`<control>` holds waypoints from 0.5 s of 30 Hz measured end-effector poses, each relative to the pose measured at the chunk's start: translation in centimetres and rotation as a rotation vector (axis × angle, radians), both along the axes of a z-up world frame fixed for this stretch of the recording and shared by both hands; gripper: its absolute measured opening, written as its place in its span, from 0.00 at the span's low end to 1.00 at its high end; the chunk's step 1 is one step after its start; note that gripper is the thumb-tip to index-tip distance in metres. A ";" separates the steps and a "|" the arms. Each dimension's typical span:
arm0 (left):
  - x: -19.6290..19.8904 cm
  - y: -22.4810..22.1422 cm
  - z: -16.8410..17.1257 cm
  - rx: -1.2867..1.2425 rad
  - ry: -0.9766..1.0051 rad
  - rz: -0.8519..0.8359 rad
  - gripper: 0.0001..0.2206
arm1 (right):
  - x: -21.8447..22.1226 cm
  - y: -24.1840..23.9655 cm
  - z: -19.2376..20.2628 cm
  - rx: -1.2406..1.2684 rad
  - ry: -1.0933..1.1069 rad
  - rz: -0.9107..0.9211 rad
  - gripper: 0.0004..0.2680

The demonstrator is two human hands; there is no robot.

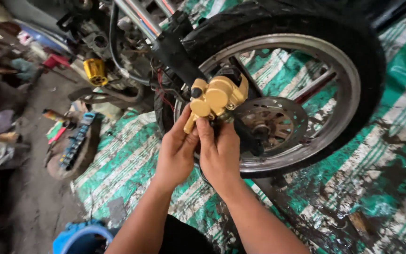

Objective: Installing a brake caliper onto a motorcycle wheel disc

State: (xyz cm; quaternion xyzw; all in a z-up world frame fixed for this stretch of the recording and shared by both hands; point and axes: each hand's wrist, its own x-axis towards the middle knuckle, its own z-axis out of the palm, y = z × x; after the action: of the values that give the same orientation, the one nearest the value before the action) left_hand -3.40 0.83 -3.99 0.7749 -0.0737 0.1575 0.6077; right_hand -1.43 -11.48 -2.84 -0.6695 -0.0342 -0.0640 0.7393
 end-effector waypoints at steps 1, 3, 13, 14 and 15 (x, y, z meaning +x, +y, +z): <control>-0.2 -0.2 0.4 0.008 0.005 0.014 0.27 | 0.0 -0.1 0.1 0.008 0.005 0.014 0.20; -0.4 -0.8 1.1 0.102 0.024 0.074 0.27 | 0.2 -0.3 0.5 -0.041 -0.013 0.055 0.19; -1.9 -0.6 4.1 0.548 -0.065 0.249 0.25 | 0.6 -0.3 -1.5 -0.215 -0.012 0.102 0.21; -2.0 -0.5 4.4 0.628 -0.072 0.262 0.25 | 0.6 -0.5 -0.9 -0.199 -0.019 0.107 0.22; -2.1 -0.4 4.7 0.709 -0.080 0.276 0.25 | 0.5 -0.8 -0.4 -0.181 -0.027 0.112 0.23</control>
State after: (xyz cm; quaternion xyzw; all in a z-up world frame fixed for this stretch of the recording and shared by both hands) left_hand -5.45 0.42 0.75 0.9329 -0.0419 0.2328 0.2717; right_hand -0.92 -12.25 -3.20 -0.7296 -0.0873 -0.0284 0.6777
